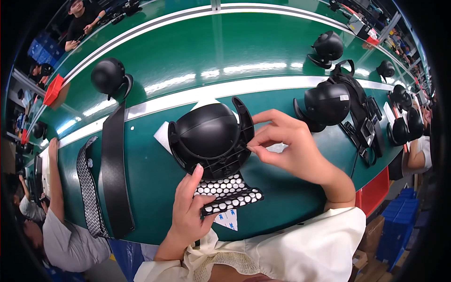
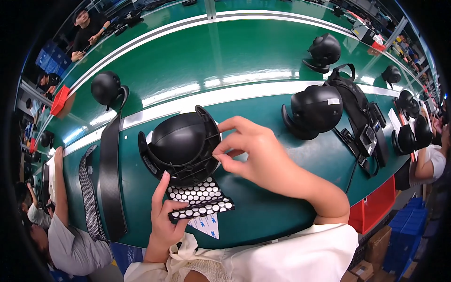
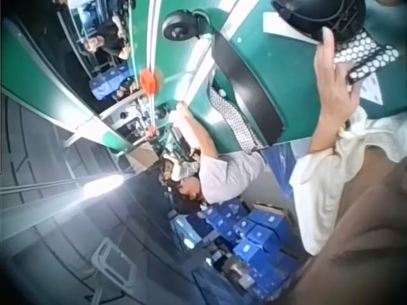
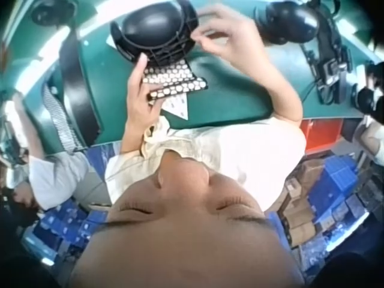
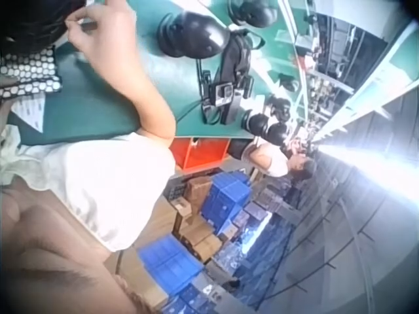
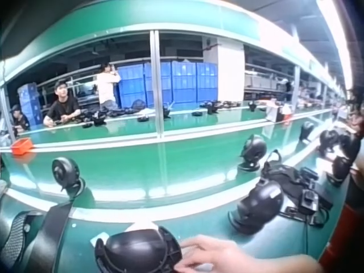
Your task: Assembling components of a light fixture on a production line, including applying mesh padding and housing parts.
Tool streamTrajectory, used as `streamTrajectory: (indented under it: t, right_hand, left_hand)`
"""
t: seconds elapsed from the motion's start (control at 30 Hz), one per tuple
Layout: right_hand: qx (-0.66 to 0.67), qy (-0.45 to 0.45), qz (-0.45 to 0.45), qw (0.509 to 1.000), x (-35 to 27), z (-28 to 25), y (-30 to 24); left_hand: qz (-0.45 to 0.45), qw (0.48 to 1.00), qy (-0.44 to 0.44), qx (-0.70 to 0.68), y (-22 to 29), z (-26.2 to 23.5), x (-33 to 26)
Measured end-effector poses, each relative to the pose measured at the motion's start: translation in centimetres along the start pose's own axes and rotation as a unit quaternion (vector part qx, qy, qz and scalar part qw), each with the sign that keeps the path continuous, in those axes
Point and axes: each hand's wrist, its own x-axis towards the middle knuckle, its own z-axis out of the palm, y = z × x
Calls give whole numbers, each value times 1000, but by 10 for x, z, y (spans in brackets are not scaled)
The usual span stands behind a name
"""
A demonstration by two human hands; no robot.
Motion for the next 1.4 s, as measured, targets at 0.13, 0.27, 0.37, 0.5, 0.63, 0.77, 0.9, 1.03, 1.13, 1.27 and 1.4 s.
streamTrajectory:
  t: [0.13,0.27,0.37,0.5,0.63,0.77,0.9,1.03,1.13,1.27,1.4]
  right_hand:
    - [-249,134,-196,939,-19,20,23]
    - [-310,103,-224,918,-25,20,27]
    - [36,92,35,994,-19,15,21]
    - [375,-118,210,895,8,16,32]
    - [380,-49,163,909,2,26,34]
    - [356,-19,166,919,-6,24,29]
    - [324,-120,174,922,14,16,30]
    - [43,-117,75,989,18,-9,8]
    - [179,-180,111,961,22,3,8]
    - [244,-135,129,952,29,8,5]
    - [305,-123,131,935,30,7,14]
  left_hand:
    - [-1,1000,0,-11,0,2,1]
    - [12,1000,17,-2,-3,2,0]
    - [9,1000,13,-3,-3,1,-1]
    - [9,1000,17,-4,-4,0,1]
    - [7,1000,17,-14,-2,1,5]
    - [60,991,80,-84,-9,16,3]
    - [-146,926,245,-247,23,-4,-22]
    - [-268,849,242,-386,9,-10,-25]
    - [-241,856,186,-418,9,-15,-21]
    - [-239,869,183,-394,15,-19,-17]
    - [-238,880,163,-378,18,-17,-9]
